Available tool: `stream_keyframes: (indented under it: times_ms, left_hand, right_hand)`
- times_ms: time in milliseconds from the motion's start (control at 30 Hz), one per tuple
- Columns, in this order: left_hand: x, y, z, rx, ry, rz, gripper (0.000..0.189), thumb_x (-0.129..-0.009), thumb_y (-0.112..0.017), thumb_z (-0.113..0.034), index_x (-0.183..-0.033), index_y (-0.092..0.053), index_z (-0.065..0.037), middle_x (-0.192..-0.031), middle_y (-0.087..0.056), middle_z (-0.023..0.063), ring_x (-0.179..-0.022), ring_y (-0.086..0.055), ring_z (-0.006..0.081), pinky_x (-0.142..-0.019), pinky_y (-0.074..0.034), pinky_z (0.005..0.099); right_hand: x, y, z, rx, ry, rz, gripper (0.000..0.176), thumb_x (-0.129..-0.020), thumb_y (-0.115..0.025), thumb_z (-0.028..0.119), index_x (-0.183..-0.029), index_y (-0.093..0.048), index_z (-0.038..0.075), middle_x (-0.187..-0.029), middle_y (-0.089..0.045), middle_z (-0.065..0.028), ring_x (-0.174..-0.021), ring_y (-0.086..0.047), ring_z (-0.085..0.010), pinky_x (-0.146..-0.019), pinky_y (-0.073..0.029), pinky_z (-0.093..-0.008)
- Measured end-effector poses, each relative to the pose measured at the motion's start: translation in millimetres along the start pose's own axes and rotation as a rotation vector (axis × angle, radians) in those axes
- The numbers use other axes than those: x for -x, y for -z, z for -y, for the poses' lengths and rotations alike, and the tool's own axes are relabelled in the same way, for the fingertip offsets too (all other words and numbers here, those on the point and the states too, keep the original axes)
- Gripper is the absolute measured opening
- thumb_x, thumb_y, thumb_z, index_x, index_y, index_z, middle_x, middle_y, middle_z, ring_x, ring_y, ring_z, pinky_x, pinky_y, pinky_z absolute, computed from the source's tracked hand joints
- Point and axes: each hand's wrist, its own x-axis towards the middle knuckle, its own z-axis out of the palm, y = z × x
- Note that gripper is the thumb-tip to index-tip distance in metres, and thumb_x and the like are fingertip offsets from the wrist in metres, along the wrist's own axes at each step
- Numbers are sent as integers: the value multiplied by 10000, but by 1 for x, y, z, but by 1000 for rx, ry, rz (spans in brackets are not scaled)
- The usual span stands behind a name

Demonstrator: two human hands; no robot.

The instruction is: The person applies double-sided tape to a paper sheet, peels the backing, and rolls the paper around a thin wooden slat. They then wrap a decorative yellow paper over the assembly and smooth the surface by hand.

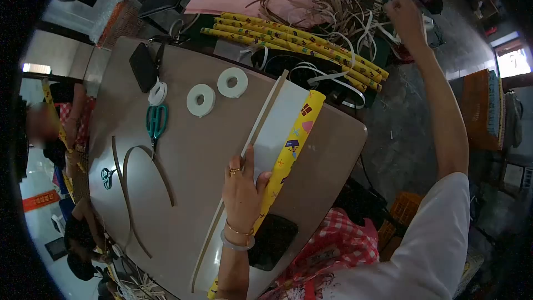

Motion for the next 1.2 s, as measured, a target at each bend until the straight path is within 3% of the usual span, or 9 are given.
stream_keyframes:
  times_ms: [67, 133, 167, 300, 367, 500, 1033, 1100, 1200]
  left_hand:
    - [1, -3, 2, -10, -21, -28, 629, -909, -543, -456, -1371, -468, -36, -1133, -483, 109, -976, -525, 269, -797, -487, 372]
    - [1, -3, 2, -18, -42, -58, 625, -909, -547, -452, -1371, -469, -38, -1137, -484, 111, -976, -525, 270, -798, -486, 372]
    - [1, -2, 1, -26, -25, -32, 621, -910, -545, -454, -1365, -474, -39, -1144, -483, 112, -987, -528, 270, -798, -491, 370]
    - [1, -2, 0, -32, 6, 2, 612, -906, -547, -462, -1347, -493, -40, -1162, -481, 113, -1028, -532, 274, -794, -506, 365]
    - [0, 1, -1, -19, 16, 21, 613, -903, -552, -461, -1343, -494, -38, -1166, -481, 113, -1040, -531, 276, -794, -510, 365]
    - [0, 1, -1, 8, 1, 16, 608, -894, -582, -437, -1338, -492, -31, -1175, -478, 115, -1048, -529, 280, -794, -510, 363]
    - [0, -2, 3, 89, -29, -51, 550, -885, -633, -306, -1340, -495, -29, -1074, -478, 131, -947, -542, 291, -727, -504, 382]
    - [0, 0, 2, 116, -9, -28, 547, -887, -632, -304, -1340, -495, -29, -1079, -479, 132, -957, -538, 299, -752, -498, 395]
    - [0, 1, 2, 117, -3, -31, 549, -891, -625, -313, -1341, -493, -27, -1089, -481, 133, -970, -529, 306, -784, -488, 405]
  right_hand:
    - [26, -3, 32, -126, 23, 270, 198, -915, -578, 236, -932, -580, 39, -872, -611, -163, -754, -611, -281, -696, -484, -350]
    - [51, -30, 36, -275, 279, 248, 139, -906, -599, 153, -936, -577, 18, -934, -605, -136, -744, -600, -255, -695, -487, -347]
    - [58, -30, 53, -236, 200, 344, 129, -894, -619, 110, -957, -588, 2, -961, -592, -121, -757, -600, -257, -699, -490, -337]
    - [82, -57, 81, -150, 319, 364, 162, -896, -626, 134, -997, -610, 8, -946, -593, -115, -769, -605, -256, -708, -491, -332]
    - [94, -59, 109, -269, 378, 195, 197, -900, -632, 160, -1032, -624, 13, -946, -602, -111, -779, -612, -260, -699, -489, -318]
    - [124, -29, 169, -665, -47, 593, 285, -848, -711, 248, -994, -622, 20, -848, -626, -41, -766, -586, -107, -680, -477, -277]
    - [135, -48, 184, -781, -24, 622, 163, -839, -679, 102, -890, -568, -6, -757, -635, -44, -706, -610, -95, -655, -488, -252]
    - [135, -56, 182, -768, -26, 598, 178, -812, -678, 139, -867, -592, -6, -760, -655, -98, -680, -631, -174, -638, -498, -306]
    - [133, -60, 182, -749, -78, 647, 186, -792, -682, 144, -857, -591, -4, -756, -653, -106, -682, -633, -186, -640, -498, -317]
